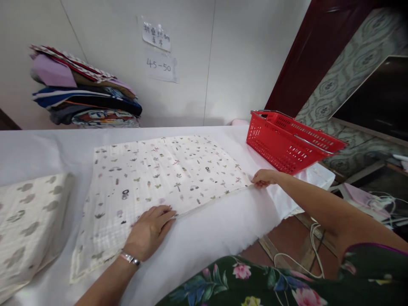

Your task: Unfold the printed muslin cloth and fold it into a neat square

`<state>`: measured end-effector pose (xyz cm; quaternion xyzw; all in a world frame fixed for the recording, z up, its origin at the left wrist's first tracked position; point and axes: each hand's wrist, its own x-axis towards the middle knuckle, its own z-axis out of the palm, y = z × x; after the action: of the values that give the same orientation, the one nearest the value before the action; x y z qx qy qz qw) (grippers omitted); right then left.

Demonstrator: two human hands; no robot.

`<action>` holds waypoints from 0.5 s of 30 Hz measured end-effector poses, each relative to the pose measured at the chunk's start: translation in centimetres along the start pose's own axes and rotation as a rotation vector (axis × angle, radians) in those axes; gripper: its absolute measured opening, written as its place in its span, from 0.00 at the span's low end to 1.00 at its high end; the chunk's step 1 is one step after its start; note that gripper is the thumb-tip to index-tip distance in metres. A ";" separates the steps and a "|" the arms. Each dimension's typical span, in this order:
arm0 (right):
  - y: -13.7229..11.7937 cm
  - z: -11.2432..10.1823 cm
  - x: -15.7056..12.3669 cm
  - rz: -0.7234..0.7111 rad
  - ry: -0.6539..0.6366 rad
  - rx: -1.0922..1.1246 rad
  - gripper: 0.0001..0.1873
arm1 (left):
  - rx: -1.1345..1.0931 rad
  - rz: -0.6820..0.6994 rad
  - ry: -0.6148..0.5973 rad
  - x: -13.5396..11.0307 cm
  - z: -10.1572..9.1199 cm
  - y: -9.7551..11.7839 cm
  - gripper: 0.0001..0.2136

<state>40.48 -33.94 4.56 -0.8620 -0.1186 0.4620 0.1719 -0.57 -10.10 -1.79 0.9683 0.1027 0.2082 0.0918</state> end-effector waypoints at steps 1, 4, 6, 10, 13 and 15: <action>-0.1 0.1 0.0 0.004 0.008 -0.013 0.08 | -0.003 -0.002 -0.001 0.0 0.0 0.0 0.14; -0.4 0.2 -0.2 -0.010 0.061 -0.043 0.06 | -0.012 -0.001 -0.005 0.0 -0.1 0.0 0.14; -0.6 0.0 -0.4 -0.041 0.121 -0.054 0.07 | -0.017 -0.004 -0.009 0.0 -0.1 0.0 0.13; -0.7 -0.2 -0.7 -0.086 0.203 -0.053 0.08 | -0.012 -0.015 -0.004 0.0 -0.1 0.0 0.14; -0.4 0.0 -0.6 -0.094 0.217 -0.052 0.07 | -0.001 -0.005 -0.009 0.0 -0.1 0.1 0.14; 0.0 0.3 -0.5 -0.125 0.237 -0.044 0.07 | 0.007 0.001 -0.015 -0.1 -0.1 0.1 0.14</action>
<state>39.99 -34.06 4.79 -0.9051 -0.1611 0.3423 0.1941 -0.66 -10.20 -1.70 0.9703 0.1021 0.2005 0.0892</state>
